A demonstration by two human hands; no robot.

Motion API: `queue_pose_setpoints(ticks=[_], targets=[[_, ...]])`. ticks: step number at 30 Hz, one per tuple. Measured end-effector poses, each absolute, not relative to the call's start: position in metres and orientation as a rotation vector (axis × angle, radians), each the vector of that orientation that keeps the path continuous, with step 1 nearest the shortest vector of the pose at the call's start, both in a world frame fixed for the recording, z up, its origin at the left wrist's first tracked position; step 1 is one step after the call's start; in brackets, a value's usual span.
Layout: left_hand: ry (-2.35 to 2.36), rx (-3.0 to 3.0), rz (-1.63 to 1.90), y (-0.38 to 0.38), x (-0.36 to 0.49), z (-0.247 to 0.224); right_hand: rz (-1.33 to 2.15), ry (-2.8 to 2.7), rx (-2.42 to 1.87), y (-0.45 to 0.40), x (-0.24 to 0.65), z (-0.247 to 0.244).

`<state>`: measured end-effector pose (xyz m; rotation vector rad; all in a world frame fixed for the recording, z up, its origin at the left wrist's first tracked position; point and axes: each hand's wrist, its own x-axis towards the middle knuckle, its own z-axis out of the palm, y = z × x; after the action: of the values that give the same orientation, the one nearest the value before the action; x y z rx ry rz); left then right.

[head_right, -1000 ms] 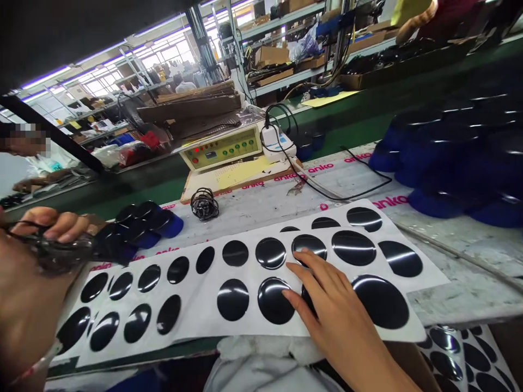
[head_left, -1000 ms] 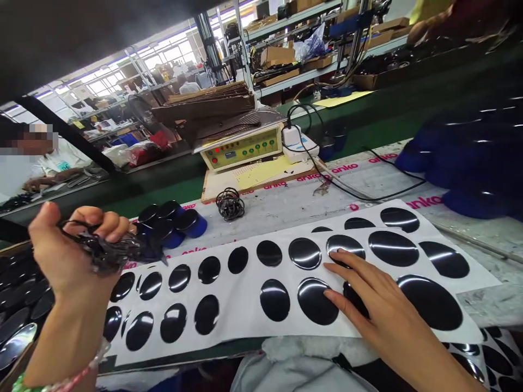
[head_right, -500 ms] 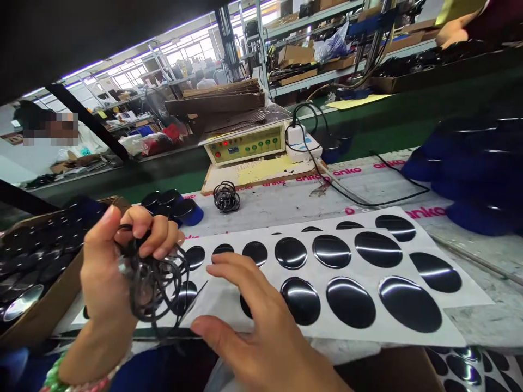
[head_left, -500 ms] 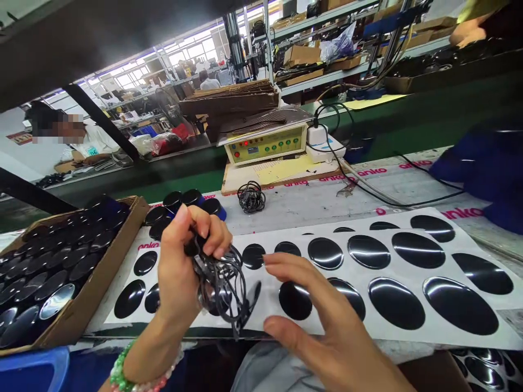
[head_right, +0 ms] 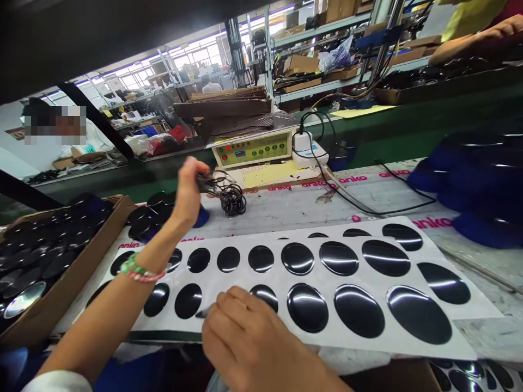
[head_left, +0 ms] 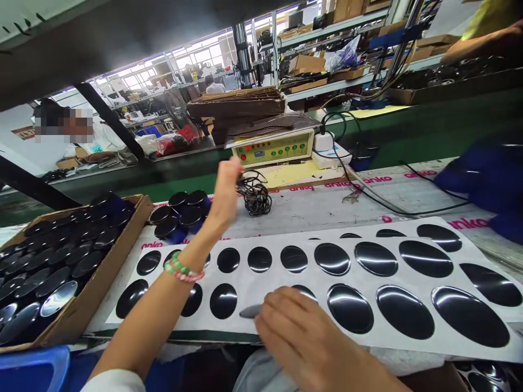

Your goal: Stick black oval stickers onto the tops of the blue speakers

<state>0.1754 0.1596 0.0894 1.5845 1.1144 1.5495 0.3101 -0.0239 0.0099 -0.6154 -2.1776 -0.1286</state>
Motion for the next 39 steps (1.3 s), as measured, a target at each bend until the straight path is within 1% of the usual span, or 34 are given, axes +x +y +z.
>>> queue_pose_setpoints(ticks=[4,7,10,14,16,19,22,25,30,36,39], targets=[[1.265,1.966,1.108,0.180,0.195,0.048,-0.101,-2.422,-0.681,-0.028,0.294,0.000],[1.259,2.148,0.897,0.182,0.190,0.032,0.012,-2.513,-0.751,-0.027,0.293,-0.005],[1.226,2.294,0.817,0.176,0.181,0.029,0.181,-2.473,-0.698,-0.026,0.304,-0.002],[1.185,2.410,0.809,0.170,0.170,0.037,0.308,-2.148,-0.753,-0.012,0.335,0.025],[1.137,2.430,0.780,0.169,0.166,0.042,0.245,-2.109,-0.861,0.014,0.351,0.043],[1.063,2.404,0.714,0.167,0.160,0.047,0.119,-2.170,-0.970,0.079,0.361,0.059],[1.036,2.332,0.688,0.163,0.154,0.051,0.197,-2.277,-1.031,0.142,0.351,0.054],[1.040,2.251,0.691,0.157,0.147,0.050,0.251,-2.385,-0.989,0.176,0.335,0.039],[1.062,2.132,0.803,0.152,0.138,0.059,0.227,-2.434,-1.007,0.182,0.327,0.023],[1.085,1.963,1.113,0.152,0.117,0.116,0.219,-2.476,-1.053,0.182,0.339,0.030],[1.131,1.981,1.426,0.143,0.112,0.143,0.216,-2.470,-1.072,0.183,0.343,0.041]])
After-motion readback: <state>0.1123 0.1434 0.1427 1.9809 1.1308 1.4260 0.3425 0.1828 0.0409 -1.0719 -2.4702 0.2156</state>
